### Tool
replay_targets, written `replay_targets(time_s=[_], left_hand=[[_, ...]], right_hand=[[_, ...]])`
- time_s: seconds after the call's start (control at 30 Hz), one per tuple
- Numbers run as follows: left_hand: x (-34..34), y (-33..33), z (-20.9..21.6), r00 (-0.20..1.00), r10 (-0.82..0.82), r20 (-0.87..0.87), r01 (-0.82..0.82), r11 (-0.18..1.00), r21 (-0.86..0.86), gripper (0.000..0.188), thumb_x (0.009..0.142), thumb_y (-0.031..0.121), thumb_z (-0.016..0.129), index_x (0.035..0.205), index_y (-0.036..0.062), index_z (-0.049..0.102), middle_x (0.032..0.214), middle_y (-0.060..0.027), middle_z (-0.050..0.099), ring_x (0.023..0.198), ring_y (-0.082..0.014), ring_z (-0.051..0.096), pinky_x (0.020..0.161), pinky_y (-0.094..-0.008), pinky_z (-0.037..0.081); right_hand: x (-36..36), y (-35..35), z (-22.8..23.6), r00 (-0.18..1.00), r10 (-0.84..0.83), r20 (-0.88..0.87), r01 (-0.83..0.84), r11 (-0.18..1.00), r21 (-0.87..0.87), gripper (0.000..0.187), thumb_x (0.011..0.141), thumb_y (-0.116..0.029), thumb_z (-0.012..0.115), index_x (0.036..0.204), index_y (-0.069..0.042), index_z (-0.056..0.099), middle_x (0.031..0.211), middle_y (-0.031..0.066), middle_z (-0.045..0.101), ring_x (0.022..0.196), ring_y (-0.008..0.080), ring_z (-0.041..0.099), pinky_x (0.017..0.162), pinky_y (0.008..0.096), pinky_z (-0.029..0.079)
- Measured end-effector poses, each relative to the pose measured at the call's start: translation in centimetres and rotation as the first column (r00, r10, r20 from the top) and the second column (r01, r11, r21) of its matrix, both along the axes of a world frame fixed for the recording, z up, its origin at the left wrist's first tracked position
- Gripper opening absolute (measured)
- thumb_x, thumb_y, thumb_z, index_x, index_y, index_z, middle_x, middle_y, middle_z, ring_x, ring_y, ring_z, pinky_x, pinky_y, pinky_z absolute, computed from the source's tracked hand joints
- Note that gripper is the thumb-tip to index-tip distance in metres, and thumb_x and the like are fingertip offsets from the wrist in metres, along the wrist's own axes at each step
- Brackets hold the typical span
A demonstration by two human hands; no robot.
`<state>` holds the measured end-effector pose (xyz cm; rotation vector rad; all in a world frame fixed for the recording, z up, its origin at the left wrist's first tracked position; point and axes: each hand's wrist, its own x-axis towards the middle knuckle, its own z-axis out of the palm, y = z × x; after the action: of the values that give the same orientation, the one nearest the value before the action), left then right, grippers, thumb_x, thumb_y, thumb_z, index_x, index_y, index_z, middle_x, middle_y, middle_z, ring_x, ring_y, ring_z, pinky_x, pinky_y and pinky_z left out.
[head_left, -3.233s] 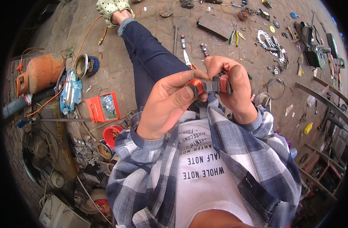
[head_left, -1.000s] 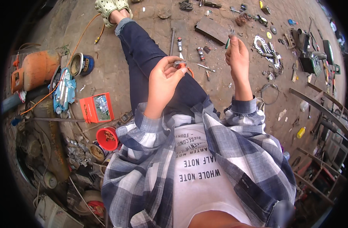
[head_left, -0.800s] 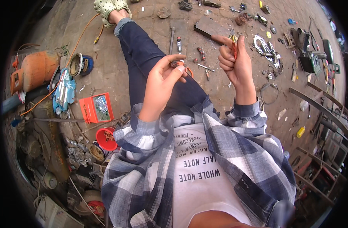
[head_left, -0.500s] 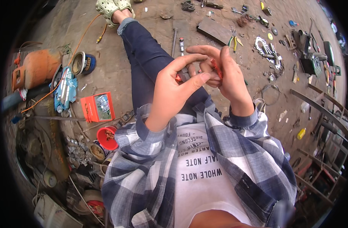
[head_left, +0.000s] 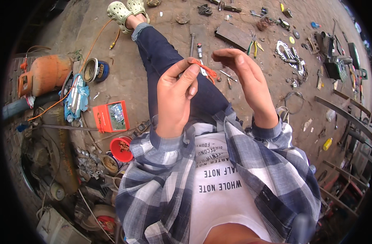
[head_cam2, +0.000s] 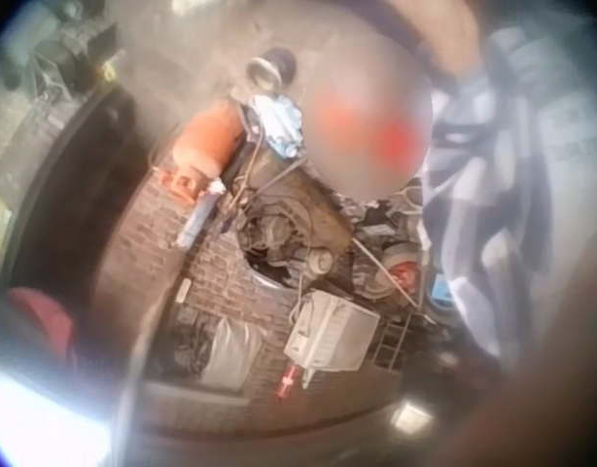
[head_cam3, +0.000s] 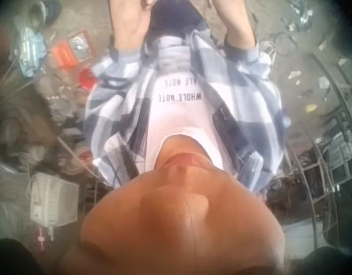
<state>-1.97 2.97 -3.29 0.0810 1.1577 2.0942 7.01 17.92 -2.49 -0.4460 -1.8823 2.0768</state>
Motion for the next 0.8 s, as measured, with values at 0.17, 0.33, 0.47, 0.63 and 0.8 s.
replay_targets(time_s=[0.17, 0.33, 0.47, 0.63, 0.8], left_hand=[[0.6, -0.5, 0.0, 0.961, 0.018, -0.277, -0.080, 0.973, -0.215, 0.013, 0.086, 0.007, 0.066, 0.098, 0.0001, 0.068, 0.078, 0.0019, 0.056, 0.056, -0.0025, 0.044, 0.048, -0.0173, 0.030], [0.8, -1.5, -0.5, 0.926, -0.018, -0.378, -0.120, 0.933, -0.338, 0.014, 0.084, 0.005, 0.067, 0.097, 0.0002, 0.068, 0.078, 0.0032, 0.052, 0.056, -0.0011, 0.044, 0.048, -0.0169, 0.031], [-0.4, -2.3, -0.3, 0.972, 0.003, -0.234, -0.077, 0.948, -0.308, 0.021, 0.084, 0.004, 0.067, 0.105, 0.0005, 0.066, 0.077, 0.0053, 0.048, 0.055, 0.0005, 0.039, 0.047, -0.0160, 0.027], [-1.6, -4.6, -1.1, 0.956, -0.217, -0.200, 0.121, 0.907, -0.404, 0.018, 0.083, 0.001, 0.066, 0.101, -0.0001, 0.067, 0.073, 0.0068, 0.047, 0.054, 0.0009, 0.037, 0.047, -0.0164, 0.025], [-2.6, -7.5, -1.5, 0.918, -0.358, -0.170, 0.245, 0.850, -0.466, 0.015, 0.081, 0.001, 0.067, 0.095, -0.0023, 0.066, 0.072, 0.0025, 0.050, 0.052, -0.0021, 0.040, 0.046, -0.0174, 0.029]], right_hand=[[0.2, -1.6, 0.4, 0.992, 0.129, -0.006, -0.129, 0.990, 0.062, 0.027, 0.097, -0.019, 0.051, 0.110, 0.003, 0.060, 0.099, 0.0078, 0.065, 0.095, 0.0153, 0.060, 0.084, 0.0280, 0.048], [0.6, -2.8, -1.3, 0.993, 0.110, 0.047, -0.103, 0.987, -0.125, 0.025, 0.096, -0.014, 0.053, 0.109, 0.005, 0.062, 0.085, 0.0044, 0.064, 0.075, 0.0084, 0.056, 0.070, 0.0242, 0.048], [0.6, -0.8, -1.9, 0.992, -0.121, 0.025, 0.123, 0.965, -0.231, 0.026, 0.095, -0.017, 0.056, 0.109, 0.003, 0.065, 0.084, 0.0033, 0.065, 0.074, 0.0079, 0.057, 0.070, 0.0225, 0.047], [1.7, 1.8, -1.8, 0.978, -0.190, 0.091, 0.208, 0.930, -0.302, 0.028, 0.094, -0.019, 0.059, 0.111, 0.002, 0.064, 0.091, 0.0092, 0.069, 0.079, 0.0122, 0.064, 0.070, 0.0233, 0.049], [2.7, 3.4, -2.4, 0.958, -0.267, 0.103, 0.285, 0.922, -0.264, 0.031, 0.093, -0.021, 0.061, 0.111, 0.004, 0.063, 0.093, 0.0123, 0.069, 0.085, 0.0163, 0.067, 0.077, 0.0267, 0.053]])
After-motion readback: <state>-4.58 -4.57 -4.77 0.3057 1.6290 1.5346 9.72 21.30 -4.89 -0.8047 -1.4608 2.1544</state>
